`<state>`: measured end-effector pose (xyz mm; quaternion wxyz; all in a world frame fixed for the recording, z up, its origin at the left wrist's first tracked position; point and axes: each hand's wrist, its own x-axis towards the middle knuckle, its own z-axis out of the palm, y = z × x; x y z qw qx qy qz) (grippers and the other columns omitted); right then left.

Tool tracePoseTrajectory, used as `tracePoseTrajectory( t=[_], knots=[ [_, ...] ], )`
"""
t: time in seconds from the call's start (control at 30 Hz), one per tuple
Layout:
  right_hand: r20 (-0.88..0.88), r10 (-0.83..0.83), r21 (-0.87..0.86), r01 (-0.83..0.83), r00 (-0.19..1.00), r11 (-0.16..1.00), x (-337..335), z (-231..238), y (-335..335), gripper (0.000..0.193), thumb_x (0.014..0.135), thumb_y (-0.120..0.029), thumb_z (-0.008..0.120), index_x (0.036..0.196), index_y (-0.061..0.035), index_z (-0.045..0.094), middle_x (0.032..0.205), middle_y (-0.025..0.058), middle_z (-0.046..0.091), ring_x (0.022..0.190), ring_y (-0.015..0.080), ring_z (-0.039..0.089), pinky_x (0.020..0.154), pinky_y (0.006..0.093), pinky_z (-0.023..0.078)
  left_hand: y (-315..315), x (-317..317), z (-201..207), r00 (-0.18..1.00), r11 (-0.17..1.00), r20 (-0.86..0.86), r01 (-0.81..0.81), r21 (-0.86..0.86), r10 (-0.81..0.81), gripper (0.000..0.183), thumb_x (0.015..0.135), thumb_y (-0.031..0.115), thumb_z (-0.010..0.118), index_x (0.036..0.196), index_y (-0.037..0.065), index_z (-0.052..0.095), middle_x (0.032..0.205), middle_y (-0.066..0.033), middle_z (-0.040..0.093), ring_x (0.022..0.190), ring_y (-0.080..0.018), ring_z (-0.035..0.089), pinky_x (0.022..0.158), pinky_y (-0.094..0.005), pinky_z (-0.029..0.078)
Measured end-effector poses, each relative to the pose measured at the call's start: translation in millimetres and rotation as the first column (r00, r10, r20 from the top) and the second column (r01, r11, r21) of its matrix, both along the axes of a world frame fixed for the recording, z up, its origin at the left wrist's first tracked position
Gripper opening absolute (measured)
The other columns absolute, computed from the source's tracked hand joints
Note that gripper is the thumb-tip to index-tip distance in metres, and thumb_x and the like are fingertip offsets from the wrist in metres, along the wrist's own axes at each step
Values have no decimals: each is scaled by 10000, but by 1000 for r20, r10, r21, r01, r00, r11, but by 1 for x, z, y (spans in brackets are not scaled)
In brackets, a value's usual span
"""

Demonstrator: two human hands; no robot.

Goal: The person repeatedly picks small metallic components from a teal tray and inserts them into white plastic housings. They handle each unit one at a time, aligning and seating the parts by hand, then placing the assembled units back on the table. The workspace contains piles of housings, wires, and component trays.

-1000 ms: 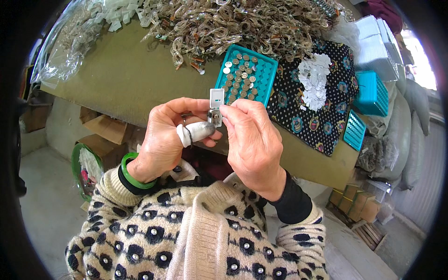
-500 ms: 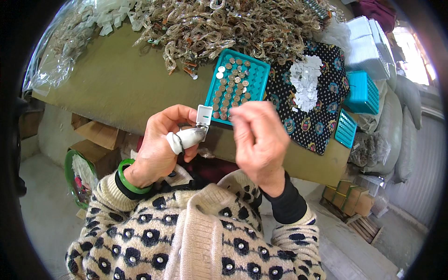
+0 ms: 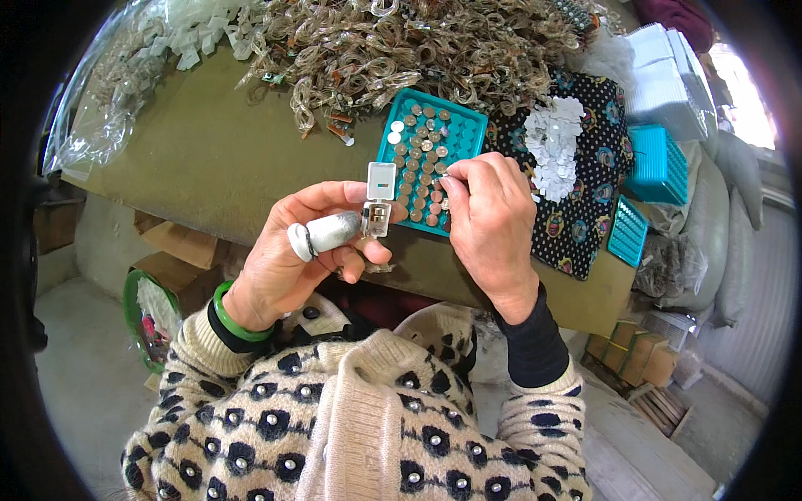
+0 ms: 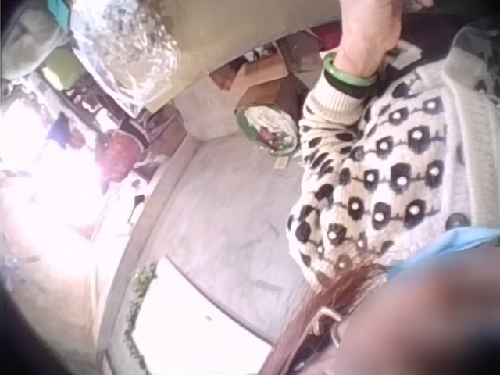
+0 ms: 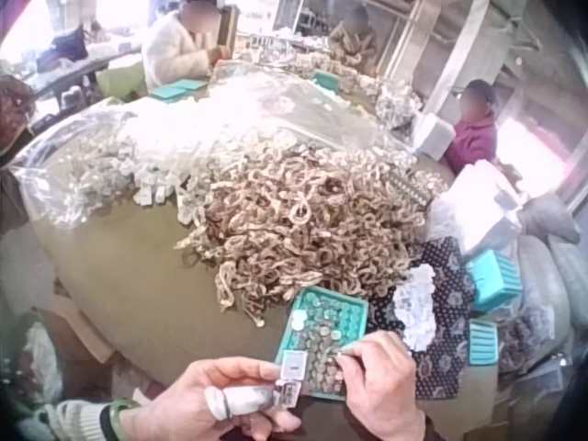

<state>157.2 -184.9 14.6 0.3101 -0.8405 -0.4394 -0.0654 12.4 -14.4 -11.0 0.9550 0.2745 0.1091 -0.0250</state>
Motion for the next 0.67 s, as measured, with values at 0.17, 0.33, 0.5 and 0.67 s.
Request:
tracePoseTrajectory(
  t=[0.17,0.33,0.5,0.67],
  knots=[
    [-91,91,195,-72,992,978,-25,14,1,147,814,50,685,932,0,613,861,124,612,734,274,601,659,346,498,1,2,-2,999,992,-49,14,-127,-21,320,951,153,623,1249,44,585,1223,-267,614,888,-268,716,622,-304,604],
    [12,175,295,-170,985,940,-36,7,13,217,776,56,715,964,1,623,885,127,613,737,270,585,636,358,475,-5,3,-3,999,989,-33,-43,-141,38,313,929,130,651,1219,29,591,1102,-196,664,836,-258,710,581,-298,587],
    [122,160,290,-189,980,938,-39,3,14,255,756,48,725,984,0,622,905,124,606,737,269,574,618,359,457,-9,3,-2,997,990,-23,-74,-117,72,295,926,124,655,1196,19,598,1011,-155,672,750,-219,686,518,-269,532],
    [144,212,274,-245,967,930,-39,2,14,282,734,40,736,991,-4,627,916,131,604,746,279,574,641,390,459,-11,3,-2,998,989,9,-60,-136,62,261,931,73,648,1179,2,604,1011,-149,679,752,-200,702,521,-242,554]
  ],
)
